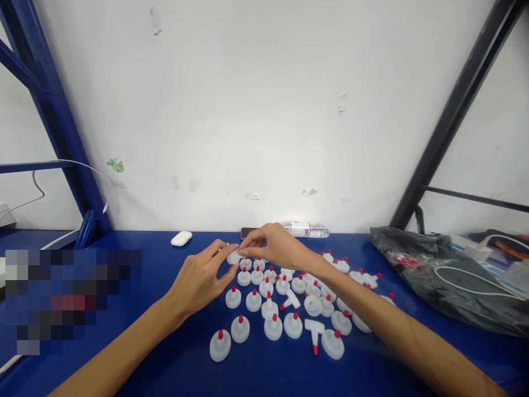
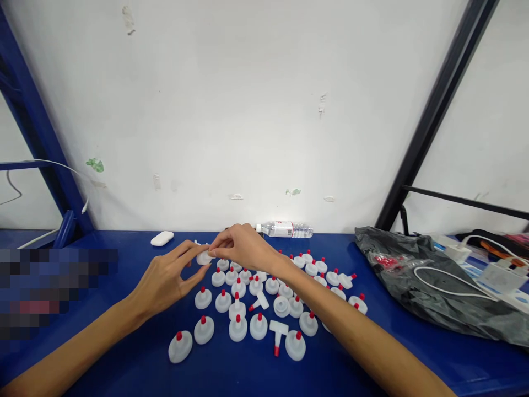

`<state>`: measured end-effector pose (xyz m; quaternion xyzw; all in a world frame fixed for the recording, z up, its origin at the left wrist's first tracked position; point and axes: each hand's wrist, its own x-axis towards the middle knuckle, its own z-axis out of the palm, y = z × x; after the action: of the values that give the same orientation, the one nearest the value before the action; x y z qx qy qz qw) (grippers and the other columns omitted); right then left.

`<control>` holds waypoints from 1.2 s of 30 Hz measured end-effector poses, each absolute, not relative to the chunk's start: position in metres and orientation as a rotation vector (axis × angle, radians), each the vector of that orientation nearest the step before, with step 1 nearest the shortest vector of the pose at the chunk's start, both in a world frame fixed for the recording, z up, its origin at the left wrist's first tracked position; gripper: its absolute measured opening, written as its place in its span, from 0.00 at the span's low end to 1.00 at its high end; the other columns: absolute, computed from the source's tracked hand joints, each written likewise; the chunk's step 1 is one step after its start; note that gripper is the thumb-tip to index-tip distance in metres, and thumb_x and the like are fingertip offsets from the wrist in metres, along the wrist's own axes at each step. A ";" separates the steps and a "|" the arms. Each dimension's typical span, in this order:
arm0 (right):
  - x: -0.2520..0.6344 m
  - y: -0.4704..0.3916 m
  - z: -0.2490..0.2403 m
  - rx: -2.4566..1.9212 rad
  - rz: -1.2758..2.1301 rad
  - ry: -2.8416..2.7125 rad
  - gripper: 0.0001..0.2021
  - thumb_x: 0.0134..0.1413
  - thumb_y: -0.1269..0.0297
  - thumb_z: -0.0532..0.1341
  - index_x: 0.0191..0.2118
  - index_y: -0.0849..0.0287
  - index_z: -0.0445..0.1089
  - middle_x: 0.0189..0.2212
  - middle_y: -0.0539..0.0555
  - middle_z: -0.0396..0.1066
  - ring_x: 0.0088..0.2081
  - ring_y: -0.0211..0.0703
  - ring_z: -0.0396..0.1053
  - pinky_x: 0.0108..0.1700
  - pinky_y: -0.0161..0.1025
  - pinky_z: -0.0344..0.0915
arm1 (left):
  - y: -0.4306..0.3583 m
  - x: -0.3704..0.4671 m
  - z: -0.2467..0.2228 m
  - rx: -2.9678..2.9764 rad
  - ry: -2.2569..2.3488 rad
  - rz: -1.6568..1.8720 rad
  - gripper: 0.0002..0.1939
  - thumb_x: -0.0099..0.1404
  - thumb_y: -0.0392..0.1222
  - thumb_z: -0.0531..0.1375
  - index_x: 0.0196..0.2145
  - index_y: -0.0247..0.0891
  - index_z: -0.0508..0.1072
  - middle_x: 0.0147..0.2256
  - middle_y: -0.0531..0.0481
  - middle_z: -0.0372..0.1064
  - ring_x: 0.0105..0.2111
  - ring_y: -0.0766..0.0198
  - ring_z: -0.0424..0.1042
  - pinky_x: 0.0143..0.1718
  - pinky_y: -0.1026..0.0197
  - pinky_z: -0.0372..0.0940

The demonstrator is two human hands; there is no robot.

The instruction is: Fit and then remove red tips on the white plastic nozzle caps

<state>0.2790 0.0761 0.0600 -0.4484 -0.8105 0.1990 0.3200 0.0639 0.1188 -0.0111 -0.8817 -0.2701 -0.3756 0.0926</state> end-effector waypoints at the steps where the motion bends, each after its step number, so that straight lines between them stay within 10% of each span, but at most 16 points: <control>1: 0.279 0.076 0.061 -1.174 0.519 -2.125 0.08 0.59 0.61 0.65 0.38 0.57 0.80 0.29 0.51 0.78 0.31 0.38 0.74 0.34 0.34 0.69 | 0.119 0.064 -0.011 -2.609 -0.813 -1.123 0.16 0.70 0.45 0.56 0.54 0.42 0.69 0.42 0.48 0.72 0.29 0.67 0.72 0.26 0.65 0.65; 17: 0.282 0.078 0.060 -1.143 0.632 -2.064 0.13 0.57 0.53 0.67 0.37 0.58 0.80 0.27 0.52 0.76 0.27 0.37 0.70 0.28 0.34 0.64 | 0.121 0.060 -0.007 -2.568 -0.806 -1.181 0.17 0.70 0.44 0.58 0.54 0.42 0.69 0.41 0.49 0.72 0.28 0.67 0.71 0.25 0.64 0.65; 31: 0.268 0.065 0.066 -1.051 1.107 -1.927 0.22 0.60 0.48 0.63 0.55 0.55 0.71 0.48 0.57 0.75 0.45 0.45 0.73 0.44 0.40 0.69 | 0.115 0.057 -0.004 -2.460 -0.711 -1.380 0.17 0.68 0.51 0.61 0.53 0.46 0.68 0.26 0.57 0.57 0.20 0.71 0.57 0.20 0.64 0.57; 36: 0.257 0.068 0.051 -0.924 1.233 -1.785 0.21 0.55 0.48 0.67 0.48 0.59 0.74 0.40 0.55 0.77 0.43 0.44 0.75 0.45 0.39 0.70 | 0.114 0.056 -0.008 -2.472 -0.697 -1.364 0.20 0.69 0.52 0.60 0.55 0.48 0.67 0.26 0.56 0.60 0.20 0.70 0.59 0.20 0.64 0.57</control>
<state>0.2572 0.0685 0.0512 -0.3620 -0.6996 0.4833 0.3819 0.0557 0.1140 -0.0075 -0.8442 -0.2381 -0.4660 0.1164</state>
